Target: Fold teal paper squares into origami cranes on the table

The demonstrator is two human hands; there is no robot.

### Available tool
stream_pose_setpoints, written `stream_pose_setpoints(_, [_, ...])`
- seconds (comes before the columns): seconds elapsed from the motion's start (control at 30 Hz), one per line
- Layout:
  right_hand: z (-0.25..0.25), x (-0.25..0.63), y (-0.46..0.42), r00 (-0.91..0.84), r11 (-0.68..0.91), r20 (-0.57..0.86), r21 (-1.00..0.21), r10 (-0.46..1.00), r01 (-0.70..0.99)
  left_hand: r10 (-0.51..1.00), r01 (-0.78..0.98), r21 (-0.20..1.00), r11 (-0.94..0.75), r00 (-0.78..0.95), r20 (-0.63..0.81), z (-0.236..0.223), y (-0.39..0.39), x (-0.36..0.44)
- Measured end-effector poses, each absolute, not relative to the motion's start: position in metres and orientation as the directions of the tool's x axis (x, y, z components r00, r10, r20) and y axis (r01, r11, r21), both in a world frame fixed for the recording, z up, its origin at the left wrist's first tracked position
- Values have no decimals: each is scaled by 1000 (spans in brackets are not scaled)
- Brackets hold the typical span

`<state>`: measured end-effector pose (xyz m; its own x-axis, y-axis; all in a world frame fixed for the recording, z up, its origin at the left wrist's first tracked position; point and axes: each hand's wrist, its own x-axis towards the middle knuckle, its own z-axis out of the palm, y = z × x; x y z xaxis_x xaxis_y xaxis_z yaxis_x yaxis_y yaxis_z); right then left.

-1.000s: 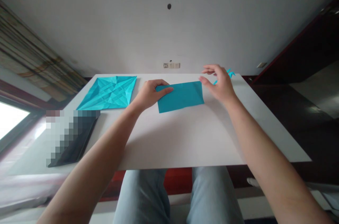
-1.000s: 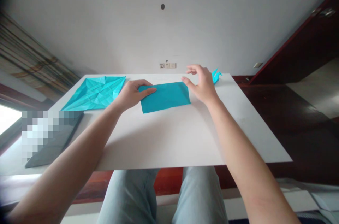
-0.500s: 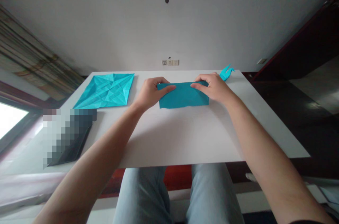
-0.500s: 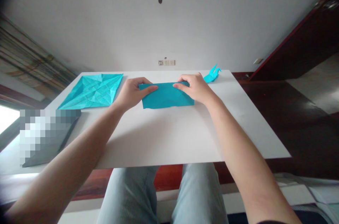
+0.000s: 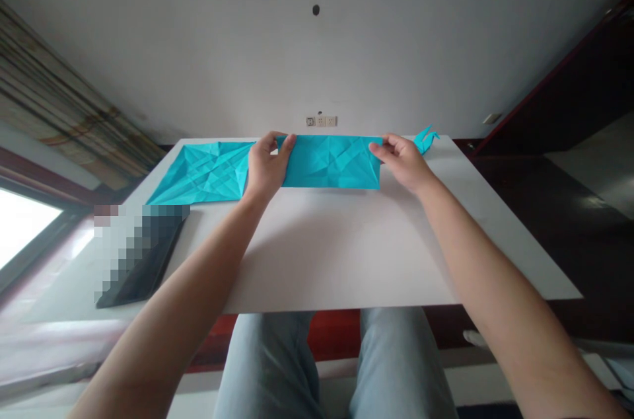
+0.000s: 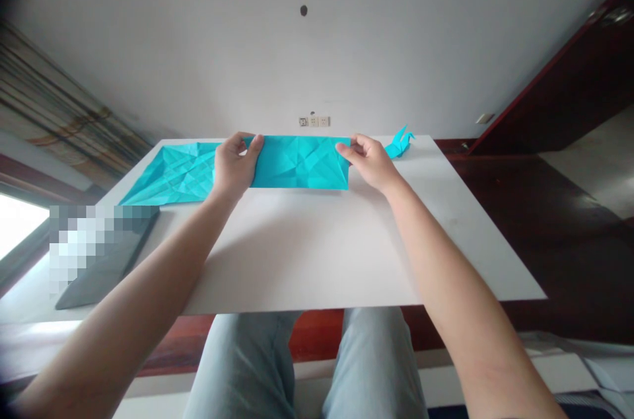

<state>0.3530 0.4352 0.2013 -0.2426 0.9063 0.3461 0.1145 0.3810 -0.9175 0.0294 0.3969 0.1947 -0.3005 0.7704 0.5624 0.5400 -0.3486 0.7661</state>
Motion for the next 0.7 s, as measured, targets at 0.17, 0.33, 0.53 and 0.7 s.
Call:
stream_pose_setpoints(0.17, [204, 343, 425, -353, 277, 256, -961, 900, 11, 747, 523, 762, -381, -312, 587, 191, 400, 27])
stream_pose_setpoints(0.33, [205, 346, 428, -272, 324, 320, -945, 907, -31, 746, 595, 669, -445, -168, 645, 194, 393, 23])
stream_pose_setpoints(0.53, [207, 352, 424, -343, 298, 266, -954, 901, 43, 747, 742, 413, -528, 175, 641, 205, 375, 35])
stream_pose_setpoints(0.7, [211, 353, 422, -363, 292, 281, -956, 889, -25, 837, 596, 618, -513, 188, 513, 217, 363, 50])
